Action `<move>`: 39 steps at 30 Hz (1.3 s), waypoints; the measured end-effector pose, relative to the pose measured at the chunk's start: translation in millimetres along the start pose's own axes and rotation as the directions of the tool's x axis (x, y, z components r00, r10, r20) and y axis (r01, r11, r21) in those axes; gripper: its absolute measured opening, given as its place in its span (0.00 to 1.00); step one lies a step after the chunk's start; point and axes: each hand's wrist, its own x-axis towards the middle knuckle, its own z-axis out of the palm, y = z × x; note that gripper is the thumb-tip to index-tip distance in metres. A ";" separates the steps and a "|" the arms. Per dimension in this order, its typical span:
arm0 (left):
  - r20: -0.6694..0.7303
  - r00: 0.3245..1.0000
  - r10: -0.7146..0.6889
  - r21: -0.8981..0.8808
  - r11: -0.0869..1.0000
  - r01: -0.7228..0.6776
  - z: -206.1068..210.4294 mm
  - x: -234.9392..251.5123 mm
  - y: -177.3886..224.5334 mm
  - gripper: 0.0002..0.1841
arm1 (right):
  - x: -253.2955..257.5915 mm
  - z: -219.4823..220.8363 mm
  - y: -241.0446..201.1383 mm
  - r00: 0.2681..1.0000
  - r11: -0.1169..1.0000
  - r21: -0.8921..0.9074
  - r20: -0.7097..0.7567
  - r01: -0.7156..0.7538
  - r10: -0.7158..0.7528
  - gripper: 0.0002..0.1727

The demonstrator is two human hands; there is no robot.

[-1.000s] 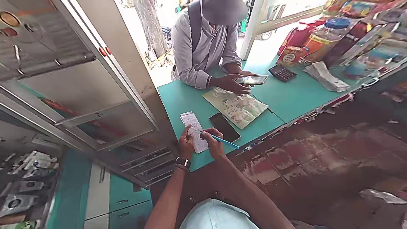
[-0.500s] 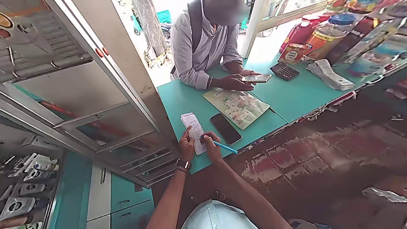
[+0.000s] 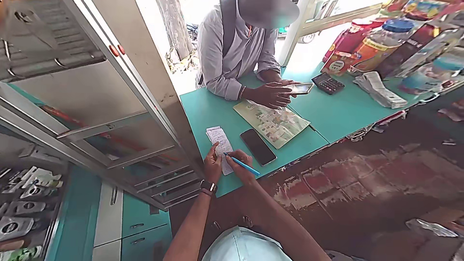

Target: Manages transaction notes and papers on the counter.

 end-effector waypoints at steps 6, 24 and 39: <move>-0.009 1.000 0.009 -0.055 0.998 -0.009 0.1 0.6 -0.8 0.26 | 1.1 -0.5 1.7 1.000 0.999 0.026 -0.001 0.019 -0.019 0.04; -0.008 1.000 0.003 -0.016 1.000 -0.003 -0.3 1.2 0.7 0.26 | 2.4 -2.7 1.4 0.998 0.998 0.059 -0.047 -0.038 0.041 0.02; -0.016 1.000 0.022 0.016 1.000 -0.021 0.0 3.3 -2.0 0.26 | 3.8 -1.5 1.6 1.000 0.997 0.074 -0.024 -0.005 0.007 0.01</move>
